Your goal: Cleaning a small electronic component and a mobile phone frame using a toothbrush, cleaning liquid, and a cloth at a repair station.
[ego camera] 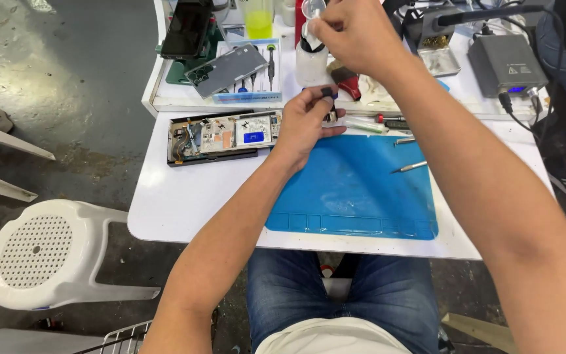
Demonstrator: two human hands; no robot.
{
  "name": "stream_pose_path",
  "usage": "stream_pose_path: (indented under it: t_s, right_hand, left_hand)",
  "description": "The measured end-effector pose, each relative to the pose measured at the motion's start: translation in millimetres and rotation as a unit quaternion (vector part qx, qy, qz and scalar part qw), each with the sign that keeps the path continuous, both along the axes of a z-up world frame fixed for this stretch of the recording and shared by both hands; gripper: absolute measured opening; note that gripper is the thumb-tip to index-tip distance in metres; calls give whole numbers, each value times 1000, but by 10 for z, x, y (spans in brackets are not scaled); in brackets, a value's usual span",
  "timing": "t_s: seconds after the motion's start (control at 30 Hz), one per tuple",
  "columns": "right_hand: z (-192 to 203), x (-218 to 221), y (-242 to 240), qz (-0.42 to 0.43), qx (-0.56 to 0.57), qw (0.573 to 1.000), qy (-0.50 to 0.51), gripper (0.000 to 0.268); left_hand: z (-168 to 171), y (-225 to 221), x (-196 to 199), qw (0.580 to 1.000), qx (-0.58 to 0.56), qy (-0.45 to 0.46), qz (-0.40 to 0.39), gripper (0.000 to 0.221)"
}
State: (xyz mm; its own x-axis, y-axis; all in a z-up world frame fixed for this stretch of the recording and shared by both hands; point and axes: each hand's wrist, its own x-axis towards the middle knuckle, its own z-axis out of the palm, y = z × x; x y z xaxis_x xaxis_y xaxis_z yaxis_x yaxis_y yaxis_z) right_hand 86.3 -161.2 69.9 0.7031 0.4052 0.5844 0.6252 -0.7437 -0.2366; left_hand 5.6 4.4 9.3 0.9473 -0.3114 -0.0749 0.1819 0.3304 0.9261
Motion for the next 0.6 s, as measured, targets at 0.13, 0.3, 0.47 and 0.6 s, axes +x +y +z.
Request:
stream_pose_path:
  t_s: [0.13, 0.3, 0.47, 0.6]
  right_hand:
    - [-43, -284, -47, -25, 286, 951, 115, 58]
    - [-233, -795, -466, -23, 390, 849, 356, 26]
    - [-354, -1213, -681, -15, 386, 818, 427, 18]
    - [-437, -1382, -650, 2, 330, 868, 371, 18]
  left_hand:
    - [-183, -1, 61, 997, 33, -28, -62, 22]
    - [1, 11, -119, 979, 119, -57, -155, 17]
    - [-48, -21, -20, 996, -8, -47, -82, 9]
    - [-238, -100, 10, 993, -44, -72, -88, 22]
